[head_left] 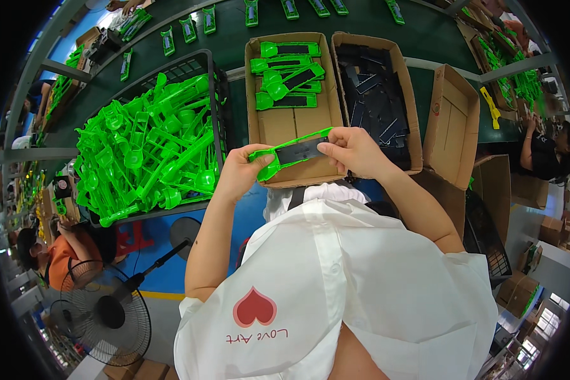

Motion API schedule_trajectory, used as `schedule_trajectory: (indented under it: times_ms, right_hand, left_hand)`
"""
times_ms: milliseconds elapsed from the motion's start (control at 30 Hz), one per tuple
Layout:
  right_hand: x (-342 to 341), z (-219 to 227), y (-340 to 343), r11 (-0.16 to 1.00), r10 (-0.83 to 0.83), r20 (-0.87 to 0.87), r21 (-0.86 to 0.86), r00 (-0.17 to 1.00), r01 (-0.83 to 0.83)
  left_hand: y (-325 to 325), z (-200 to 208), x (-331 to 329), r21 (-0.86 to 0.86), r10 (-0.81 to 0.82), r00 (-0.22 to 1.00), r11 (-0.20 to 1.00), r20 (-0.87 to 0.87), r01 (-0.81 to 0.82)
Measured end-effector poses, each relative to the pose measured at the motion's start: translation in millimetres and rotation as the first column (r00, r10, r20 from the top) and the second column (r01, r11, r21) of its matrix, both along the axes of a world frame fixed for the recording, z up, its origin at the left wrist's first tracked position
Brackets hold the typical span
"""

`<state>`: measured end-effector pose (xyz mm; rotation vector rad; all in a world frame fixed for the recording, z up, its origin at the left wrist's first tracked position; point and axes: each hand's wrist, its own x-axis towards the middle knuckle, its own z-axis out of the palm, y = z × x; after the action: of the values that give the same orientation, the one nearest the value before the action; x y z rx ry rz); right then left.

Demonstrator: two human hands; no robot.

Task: The person places a box of assembled flashlight bodies onto an overhead shelf. The person then fits solar panels into plastic flashlight casings by hand and places the assembled components into a cardboard box on the assembly table.

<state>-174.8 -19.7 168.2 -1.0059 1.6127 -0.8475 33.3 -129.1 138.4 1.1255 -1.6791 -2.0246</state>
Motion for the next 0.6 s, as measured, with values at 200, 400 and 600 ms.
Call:
schedule_trajectory:
  times_ms: [200, 400, 600]
  right_hand:
    - [3, 7, -2, 0.999, 0.029, -0.192, 0.038, 0.981, -0.022]
    - [1, -13, -2, 0.996, 0.045, -0.525, -0.047, 0.850, -0.082]
    - [4, -12, 3, 0.997, -0.008, -0.579, -0.065, 0.815, -0.037]
  left_hand:
    - [2, -5, 1, -0.013, -0.004, 0.999, 1.000, 0.048, 0.005]
    - [1, -2, -4, 0.059, -0.022, 0.999, 0.998, -0.045, 0.025]
    - [0, -9, -6, 0.050, -0.032, 0.999, 0.998, 0.022, 0.031]
